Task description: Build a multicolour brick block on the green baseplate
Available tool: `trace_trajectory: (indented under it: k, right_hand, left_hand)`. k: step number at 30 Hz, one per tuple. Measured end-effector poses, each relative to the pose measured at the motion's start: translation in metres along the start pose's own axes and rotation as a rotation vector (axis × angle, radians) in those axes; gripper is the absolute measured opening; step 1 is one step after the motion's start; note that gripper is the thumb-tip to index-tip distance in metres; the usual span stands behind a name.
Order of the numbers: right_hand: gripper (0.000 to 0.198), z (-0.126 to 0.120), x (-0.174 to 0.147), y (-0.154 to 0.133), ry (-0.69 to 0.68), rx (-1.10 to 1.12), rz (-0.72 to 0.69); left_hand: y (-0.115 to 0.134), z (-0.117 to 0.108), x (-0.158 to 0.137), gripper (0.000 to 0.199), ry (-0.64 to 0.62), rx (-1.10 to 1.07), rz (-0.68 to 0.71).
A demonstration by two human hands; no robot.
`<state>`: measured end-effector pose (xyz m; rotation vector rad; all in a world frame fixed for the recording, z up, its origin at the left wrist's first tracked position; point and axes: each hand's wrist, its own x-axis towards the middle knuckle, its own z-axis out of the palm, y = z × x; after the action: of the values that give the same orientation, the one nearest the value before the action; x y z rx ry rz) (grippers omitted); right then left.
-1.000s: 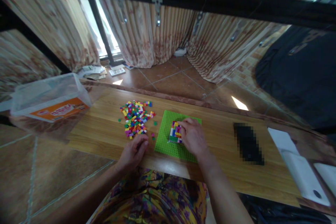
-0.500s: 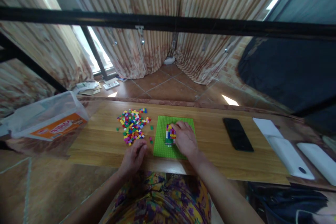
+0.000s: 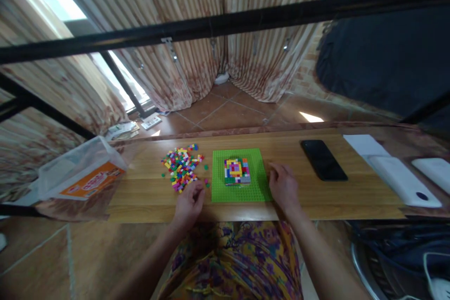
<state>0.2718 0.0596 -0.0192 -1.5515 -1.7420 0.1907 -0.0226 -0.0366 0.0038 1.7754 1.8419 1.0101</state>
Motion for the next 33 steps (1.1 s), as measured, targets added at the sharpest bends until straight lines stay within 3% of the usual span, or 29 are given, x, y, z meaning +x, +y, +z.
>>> trace_trajectory:
  k: [7, 13, 18, 23, 33]
  right_hand:
    - [0.027, 0.003, -0.006, 0.007, 0.026, -0.05, -0.017]
    - [0.028, 0.001, -0.004, 0.003, 0.022, -0.01, 0.01]
    - [0.028, 0.0, -0.004, 0.0, 0.008, 0.01, 0.012]
    - [0.027, -0.001, -0.004, -0.001, 0.008, 0.009, 0.005]
    - [0.027, 0.001, -0.003, 0.0, 0.013, 0.039, 0.03]
  left_hand:
    - [0.013, 0.004, 0.01, 0.016, -0.055, 0.263, -0.013]
    - [0.014, 0.008, 0.013, 0.013, -0.101, 0.33, 0.055]
    - [0.021, 0.003, 0.018, 0.012, -0.059, 0.25, 0.055]
    - [0.044, 0.001, 0.04, 0.02, -0.046, 0.146, 0.106]
    - [0.079, 0.038, 0.101, 0.018, -0.064, -0.001, 0.208]
